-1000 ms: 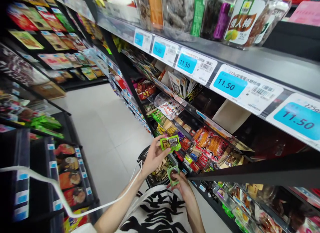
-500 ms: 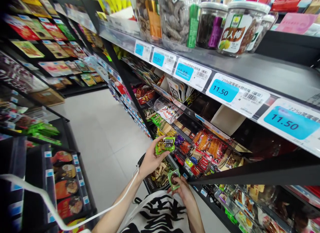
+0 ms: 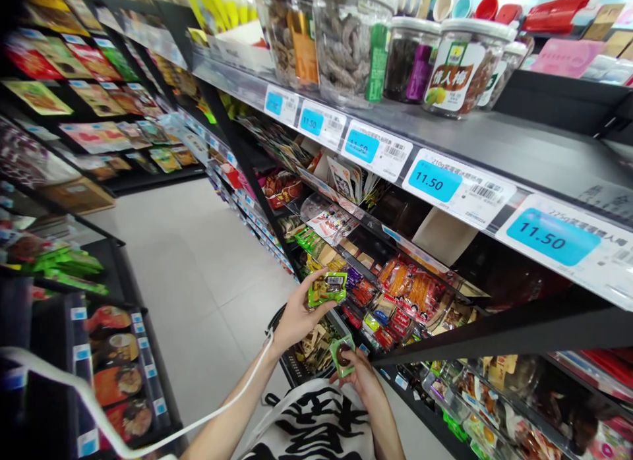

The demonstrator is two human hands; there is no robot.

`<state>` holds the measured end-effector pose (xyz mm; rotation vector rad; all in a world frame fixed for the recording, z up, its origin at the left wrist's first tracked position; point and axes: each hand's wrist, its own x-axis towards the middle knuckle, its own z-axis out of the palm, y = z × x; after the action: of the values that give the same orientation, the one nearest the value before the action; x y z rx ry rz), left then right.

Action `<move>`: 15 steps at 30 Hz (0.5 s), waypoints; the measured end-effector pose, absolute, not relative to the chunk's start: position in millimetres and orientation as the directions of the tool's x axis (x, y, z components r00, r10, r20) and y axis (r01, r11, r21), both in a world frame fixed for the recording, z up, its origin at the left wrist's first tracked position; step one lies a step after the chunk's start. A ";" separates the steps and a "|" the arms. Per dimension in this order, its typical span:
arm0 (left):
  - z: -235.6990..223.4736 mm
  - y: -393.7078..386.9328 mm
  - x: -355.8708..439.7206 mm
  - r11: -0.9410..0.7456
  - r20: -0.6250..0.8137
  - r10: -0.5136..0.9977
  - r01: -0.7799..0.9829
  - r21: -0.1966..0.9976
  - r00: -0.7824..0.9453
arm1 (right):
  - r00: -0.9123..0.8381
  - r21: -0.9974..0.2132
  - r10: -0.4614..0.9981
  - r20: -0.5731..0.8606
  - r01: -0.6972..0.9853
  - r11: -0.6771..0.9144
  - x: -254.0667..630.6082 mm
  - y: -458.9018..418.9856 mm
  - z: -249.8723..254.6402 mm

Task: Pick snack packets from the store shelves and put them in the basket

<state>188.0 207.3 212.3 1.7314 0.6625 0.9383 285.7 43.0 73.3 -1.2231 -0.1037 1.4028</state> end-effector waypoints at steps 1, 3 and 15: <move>212.7 206.2 189.1 -0.323 0.273 0.788 -0.007 0.946 0.552 | 0.271 -0.686 0.769 -0.579 -0.672 -0.280 285.8 41.4 72.2; 213.6 203.4 191.5 -0.290 0.254 0.786 -0.027 0.957 0.563 | 0.280 -0.687 0.765 -0.580 -0.673 -0.274 286.1 37.7 69.7; 211.9 187.0 192.9 -0.260 0.187 0.728 0.014 0.965 0.659 | 0.454 -0.638 0.685 -0.570 -0.770 -0.020 268.6 14.0 65.1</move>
<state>192.9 187.0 211.9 1.7145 0.6052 0.7658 268.6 14.0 65.1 -1.0898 0.0964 1.1607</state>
